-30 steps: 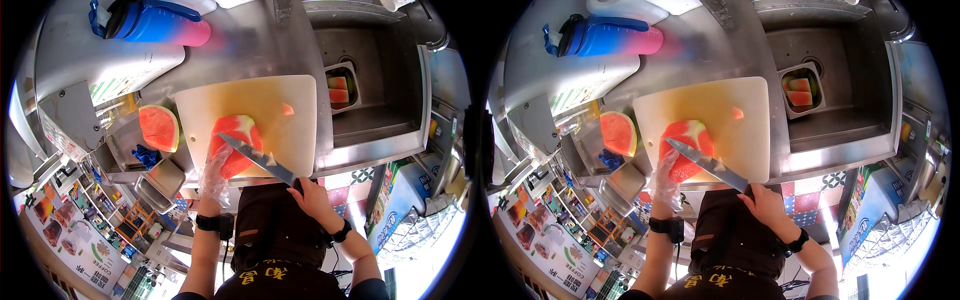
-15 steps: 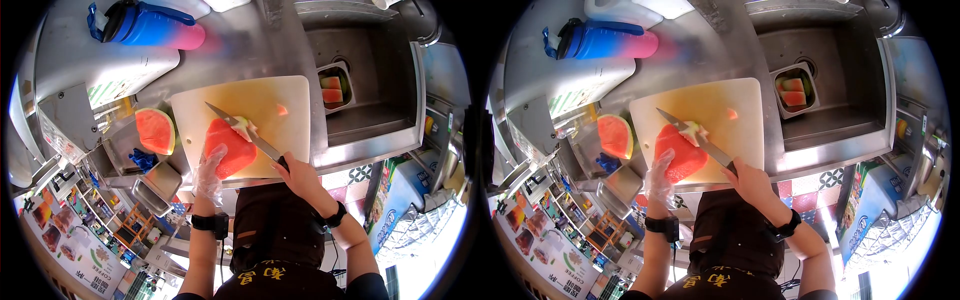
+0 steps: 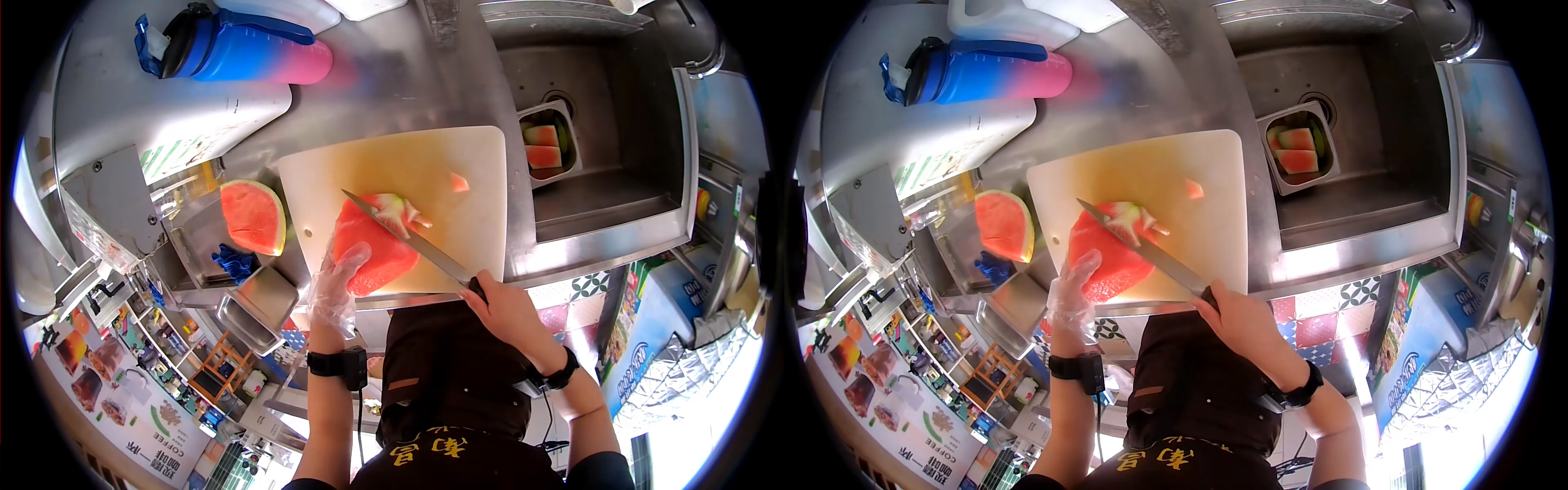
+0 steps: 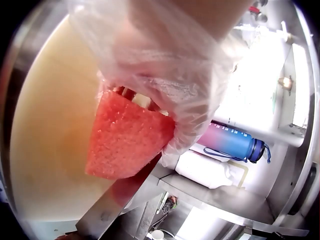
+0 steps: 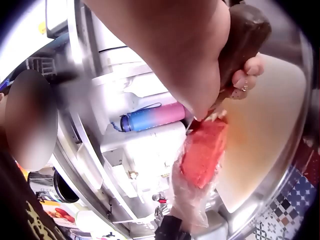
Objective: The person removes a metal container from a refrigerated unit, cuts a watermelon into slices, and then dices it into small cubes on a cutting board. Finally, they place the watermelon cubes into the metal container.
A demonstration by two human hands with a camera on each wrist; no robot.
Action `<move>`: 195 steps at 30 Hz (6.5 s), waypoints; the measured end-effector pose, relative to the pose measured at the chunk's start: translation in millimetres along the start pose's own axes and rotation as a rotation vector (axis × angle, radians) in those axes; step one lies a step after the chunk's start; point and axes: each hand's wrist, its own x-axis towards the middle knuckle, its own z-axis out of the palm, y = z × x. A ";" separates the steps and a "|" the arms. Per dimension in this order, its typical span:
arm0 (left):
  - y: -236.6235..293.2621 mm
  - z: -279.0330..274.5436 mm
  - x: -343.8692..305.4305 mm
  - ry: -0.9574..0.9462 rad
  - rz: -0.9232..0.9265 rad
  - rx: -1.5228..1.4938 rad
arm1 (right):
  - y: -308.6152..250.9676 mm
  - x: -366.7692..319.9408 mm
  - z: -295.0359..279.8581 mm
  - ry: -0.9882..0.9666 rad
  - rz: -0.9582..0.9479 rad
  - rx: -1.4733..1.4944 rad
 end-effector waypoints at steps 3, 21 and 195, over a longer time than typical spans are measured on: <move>3.4 1.4 -2.5 -0.005 -0.008 0.021 | -9.1 15.9 -16.0 -0.039 -0.005 -0.030; 2.5 -0.1 -4.5 0.006 -0.006 0.086 | 0.6 3.5 62.5 0.009 0.158 0.409; -38.7 -19.9 -5.6 -0.165 0.094 0.015 | -100.2 -12.4 -3.9 -0.125 0.165 0.180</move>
